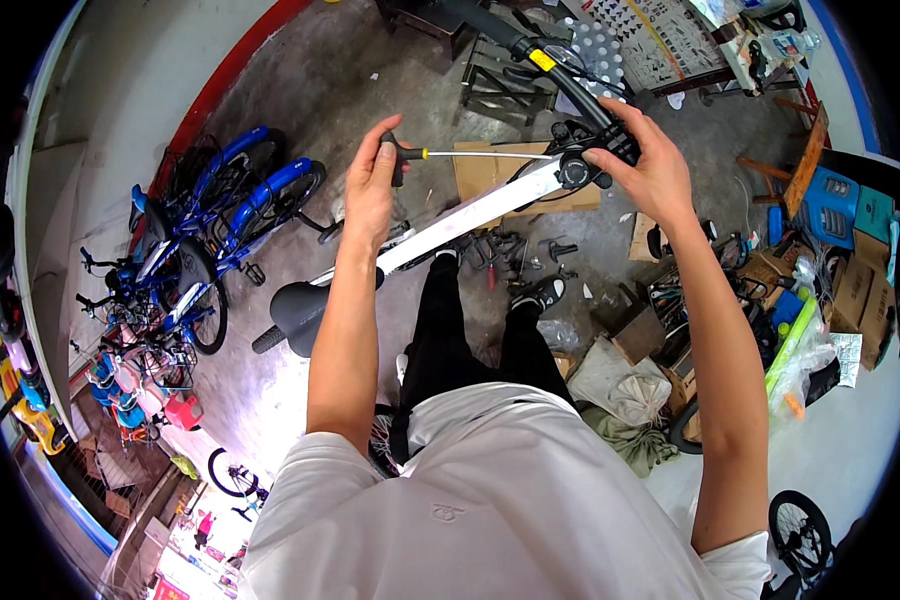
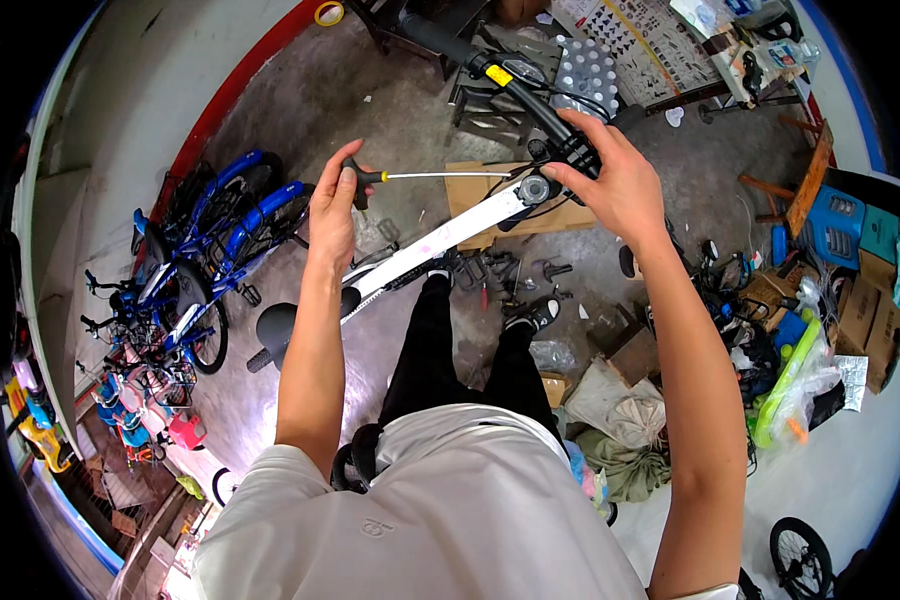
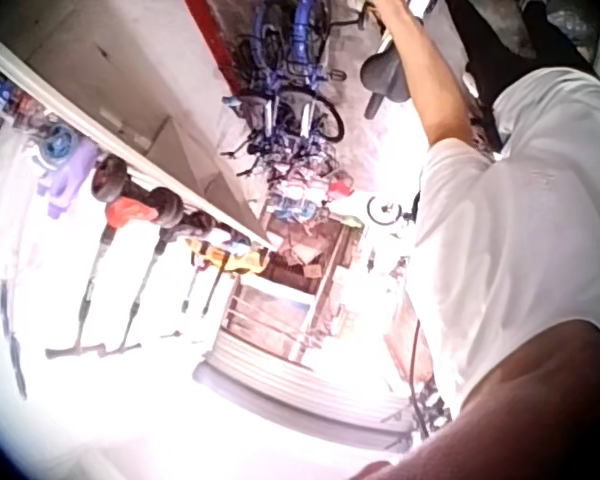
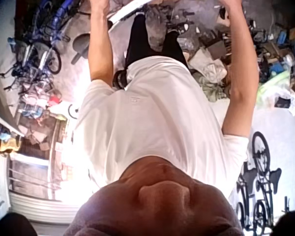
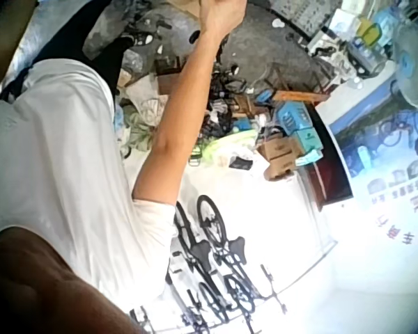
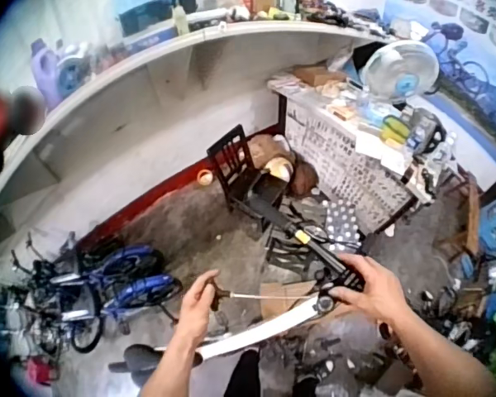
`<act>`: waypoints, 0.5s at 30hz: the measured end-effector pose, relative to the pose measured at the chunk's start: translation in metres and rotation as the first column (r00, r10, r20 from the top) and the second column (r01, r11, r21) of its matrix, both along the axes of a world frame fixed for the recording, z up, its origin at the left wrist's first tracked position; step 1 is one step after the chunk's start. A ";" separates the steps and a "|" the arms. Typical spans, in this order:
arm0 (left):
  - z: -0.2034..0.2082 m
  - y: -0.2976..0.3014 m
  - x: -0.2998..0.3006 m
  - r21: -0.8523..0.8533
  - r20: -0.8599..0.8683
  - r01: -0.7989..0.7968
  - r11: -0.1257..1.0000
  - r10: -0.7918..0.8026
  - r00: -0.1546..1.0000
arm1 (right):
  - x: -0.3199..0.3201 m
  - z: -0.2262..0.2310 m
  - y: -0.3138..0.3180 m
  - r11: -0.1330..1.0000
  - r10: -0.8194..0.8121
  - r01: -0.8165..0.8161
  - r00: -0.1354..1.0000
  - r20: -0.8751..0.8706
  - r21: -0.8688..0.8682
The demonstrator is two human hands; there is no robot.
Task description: The person wipes the bicycle frame and wheels with a cloth, then picks up the bicycle and uses a screwdriver to tighten components on the handlebars.
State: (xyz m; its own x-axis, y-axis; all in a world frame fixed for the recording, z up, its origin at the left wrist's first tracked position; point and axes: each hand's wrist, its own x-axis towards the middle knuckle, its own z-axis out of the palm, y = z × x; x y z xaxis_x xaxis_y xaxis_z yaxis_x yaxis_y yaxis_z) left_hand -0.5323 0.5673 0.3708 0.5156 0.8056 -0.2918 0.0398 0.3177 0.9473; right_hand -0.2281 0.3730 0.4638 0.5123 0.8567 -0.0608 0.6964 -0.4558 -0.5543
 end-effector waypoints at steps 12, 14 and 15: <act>-0.002 0.013 0.010 -0.024 0.007 0.125 0.992 -0.125 0.992 | 0.000 0.000 0.002 1.000 0.003 -0.003 1.000 0.023 0.000; 0.000 0.017 0.013 -0.039 0.010 0.138 0.990 -0.138 0.990 | 0.000 0.000 0.002 1.000 -0.002 0.002 1.000 0.023 -0.003; 0.002 0.019 0.014 -0.027 -0.010 0.146 0.989 -0.146 0.989 | 0.000 0.000 0.002 1.000 -0.005 0.005 1.000 0.019 -0.004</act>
